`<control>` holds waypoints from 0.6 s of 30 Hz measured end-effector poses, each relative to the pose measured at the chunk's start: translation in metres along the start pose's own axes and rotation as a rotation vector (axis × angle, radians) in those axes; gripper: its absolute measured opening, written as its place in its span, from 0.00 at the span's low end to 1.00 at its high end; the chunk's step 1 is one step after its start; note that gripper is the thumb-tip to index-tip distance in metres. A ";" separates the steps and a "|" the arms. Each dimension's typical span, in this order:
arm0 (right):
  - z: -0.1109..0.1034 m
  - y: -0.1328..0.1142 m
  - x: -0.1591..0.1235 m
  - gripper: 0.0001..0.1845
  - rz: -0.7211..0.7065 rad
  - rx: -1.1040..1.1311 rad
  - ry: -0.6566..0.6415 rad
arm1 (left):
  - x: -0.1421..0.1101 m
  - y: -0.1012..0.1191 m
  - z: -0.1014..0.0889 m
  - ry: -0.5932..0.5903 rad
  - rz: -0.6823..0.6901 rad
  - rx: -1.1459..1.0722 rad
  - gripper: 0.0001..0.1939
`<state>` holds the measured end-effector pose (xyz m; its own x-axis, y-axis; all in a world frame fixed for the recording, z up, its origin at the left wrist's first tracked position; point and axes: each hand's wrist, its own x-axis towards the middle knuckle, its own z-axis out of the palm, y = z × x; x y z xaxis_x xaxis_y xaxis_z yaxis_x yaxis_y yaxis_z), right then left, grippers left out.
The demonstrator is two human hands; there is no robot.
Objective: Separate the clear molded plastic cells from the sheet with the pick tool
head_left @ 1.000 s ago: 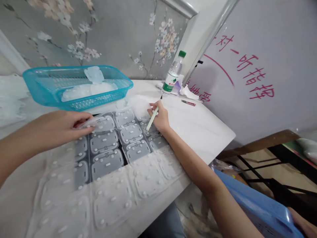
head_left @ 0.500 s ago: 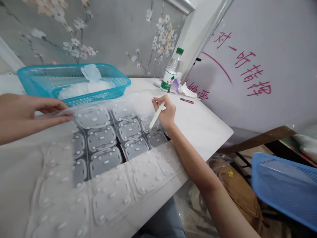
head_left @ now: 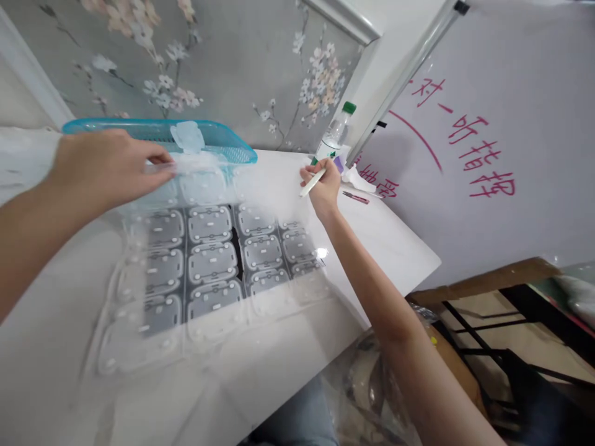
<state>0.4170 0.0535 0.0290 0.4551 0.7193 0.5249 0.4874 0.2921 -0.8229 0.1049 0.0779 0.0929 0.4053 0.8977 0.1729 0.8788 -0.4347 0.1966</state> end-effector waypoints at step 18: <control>-0.035 -0.055 -0.147 0.27 0.339 0.116 -0.257 | -0.076 0.068 0.107 -0.136 0.496 -0.043 0.29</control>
<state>0.3494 -0.0903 0.0048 0.3671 0.9160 0.1621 0.2487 0.0713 -0.9659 0.1613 -0.0120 -0.0102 0.8021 0.5830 0.1292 0.5628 -0.8104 0.1630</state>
